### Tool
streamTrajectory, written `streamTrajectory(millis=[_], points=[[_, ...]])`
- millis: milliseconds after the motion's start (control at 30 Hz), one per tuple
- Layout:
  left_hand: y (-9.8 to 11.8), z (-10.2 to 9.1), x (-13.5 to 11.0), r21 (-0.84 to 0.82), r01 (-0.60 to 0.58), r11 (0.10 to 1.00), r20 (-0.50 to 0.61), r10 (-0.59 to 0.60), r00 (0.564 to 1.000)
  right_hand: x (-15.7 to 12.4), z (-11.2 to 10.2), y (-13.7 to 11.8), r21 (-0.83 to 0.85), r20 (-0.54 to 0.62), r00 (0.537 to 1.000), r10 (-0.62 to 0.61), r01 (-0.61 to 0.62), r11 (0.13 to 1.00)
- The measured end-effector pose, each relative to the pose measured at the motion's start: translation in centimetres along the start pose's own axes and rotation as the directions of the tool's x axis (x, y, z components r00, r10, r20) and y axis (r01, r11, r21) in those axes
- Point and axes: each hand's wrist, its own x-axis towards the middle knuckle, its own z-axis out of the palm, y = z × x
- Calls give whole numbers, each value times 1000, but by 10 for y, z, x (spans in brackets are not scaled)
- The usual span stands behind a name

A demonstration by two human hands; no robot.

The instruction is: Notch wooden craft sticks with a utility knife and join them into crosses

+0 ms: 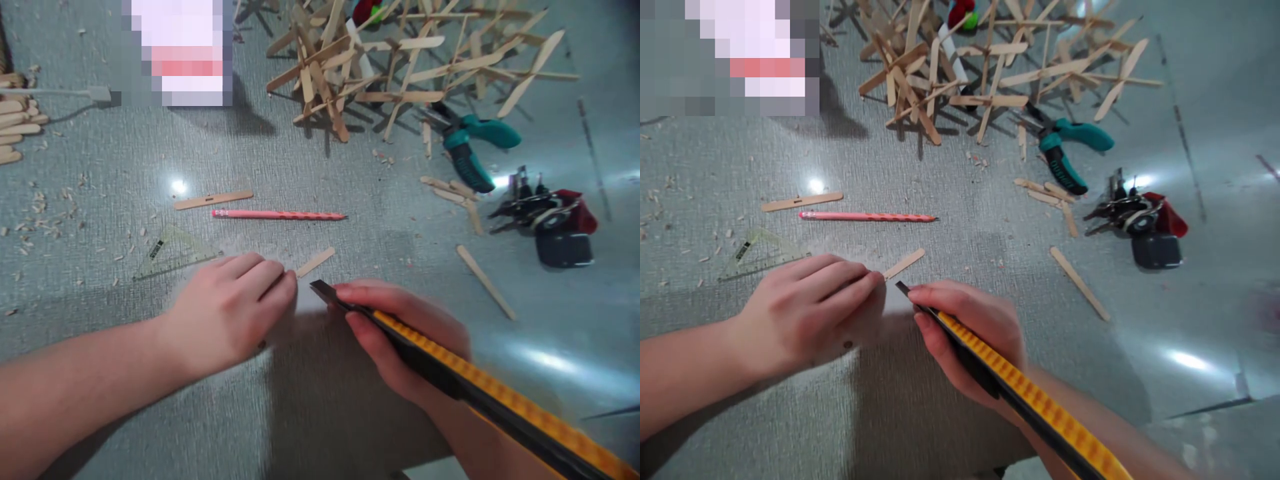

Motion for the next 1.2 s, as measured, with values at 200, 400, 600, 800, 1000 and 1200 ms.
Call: streamTrajectory(millis=[200, 400, 600, 800, 1000, 1200], points=[[6, -3, 4, 91, -80, 993, -103, 89, 991, 4, 3, -8, -19, 18, 999, 32, -32, 999], [19, -2, 1, 125, -197, 972, -117, 212, 970, 4, 8, -14, -24, 26, 999, 33, -32, 999], [21, -3, 0, 232, -262, 937, -104, 292, 951, 7, 12, -14, -35, 61, 998, -32, 34, 999], [19, -3, -1, 240, -297, 924, -67, 321, 945, 9, 13, -12, -79, 71, 996, -47, 52, 995], [21, 4, -2, 175, -236, 956, -106, 257, 961, 5, 18, -10, -96, 53, 990, -127, 132, 987], [21, 3, 0, 115, -209, 971, -113, 222, 968, 3, 18, -11, -123, 90, 982, -166, 177, 977]])
